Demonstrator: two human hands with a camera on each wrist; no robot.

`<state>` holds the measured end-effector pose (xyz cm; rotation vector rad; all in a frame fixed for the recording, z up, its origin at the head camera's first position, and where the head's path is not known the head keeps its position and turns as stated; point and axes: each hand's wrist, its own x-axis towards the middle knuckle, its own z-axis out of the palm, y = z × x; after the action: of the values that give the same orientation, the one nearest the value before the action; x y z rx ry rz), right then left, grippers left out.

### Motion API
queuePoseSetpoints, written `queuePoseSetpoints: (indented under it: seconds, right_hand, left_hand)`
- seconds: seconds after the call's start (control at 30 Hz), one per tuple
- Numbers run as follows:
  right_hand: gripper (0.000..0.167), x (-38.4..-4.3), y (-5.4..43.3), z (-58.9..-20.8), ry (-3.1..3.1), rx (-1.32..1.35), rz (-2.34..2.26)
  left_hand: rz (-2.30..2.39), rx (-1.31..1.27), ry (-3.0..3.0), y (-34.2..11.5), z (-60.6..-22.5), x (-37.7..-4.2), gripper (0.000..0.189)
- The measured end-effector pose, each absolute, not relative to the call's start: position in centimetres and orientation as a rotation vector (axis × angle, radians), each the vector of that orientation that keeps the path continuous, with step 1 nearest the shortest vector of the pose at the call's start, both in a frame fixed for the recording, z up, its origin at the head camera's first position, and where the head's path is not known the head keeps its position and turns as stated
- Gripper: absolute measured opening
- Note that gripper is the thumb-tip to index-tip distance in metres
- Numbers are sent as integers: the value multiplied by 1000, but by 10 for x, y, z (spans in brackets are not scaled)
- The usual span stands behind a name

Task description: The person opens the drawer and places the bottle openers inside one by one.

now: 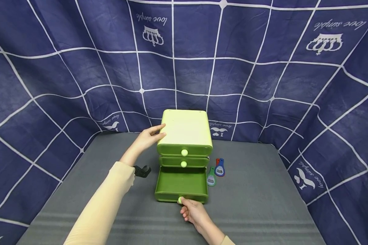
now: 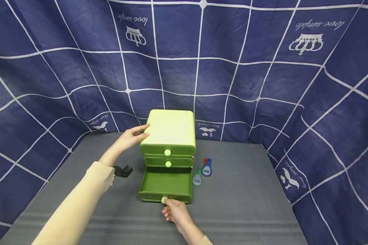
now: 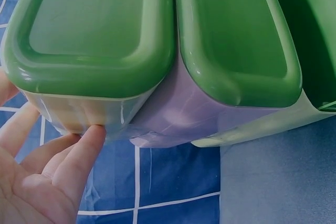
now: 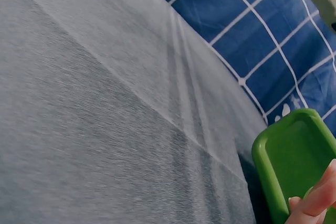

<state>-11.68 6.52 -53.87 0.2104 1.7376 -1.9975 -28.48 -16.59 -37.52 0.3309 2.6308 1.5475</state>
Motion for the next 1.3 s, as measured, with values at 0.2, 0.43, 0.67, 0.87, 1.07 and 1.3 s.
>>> queuePoseSetpoints:
  seconds: [0.2, 0.43, 0.67, 0.87, 1.07, 1.3]
  right_hand:
    - [42, -108, 70, -541, 1744, 200, -1937]
    - [45, -108, 73, -539, 1761, 113, -1828]
    - [32, -124, 118, -515, 1617, -170, -1596]
    - [26, -172, 177, -481, 1669, -199, -1667]
    - [37, -213, 204, -486, 2116, 174, -1766]
    - [42, -241, 203, -520, 2763, 577, -1461]
  left_hand:
    - [1577, 320, 2611, -168, -372, -280, 59]
    - [1545, 326, 2642, -171, -371, -280, 57]
    - [1516, 329, 2653, -173, -373, -283, 57]
    - [1523, 328, 2645, -172, -373, -281, 57]
    - [1550, 317, 2626, -170, -375, -281, 57]
    - [1561, 306, 2626, -167, -374, -282, 56]
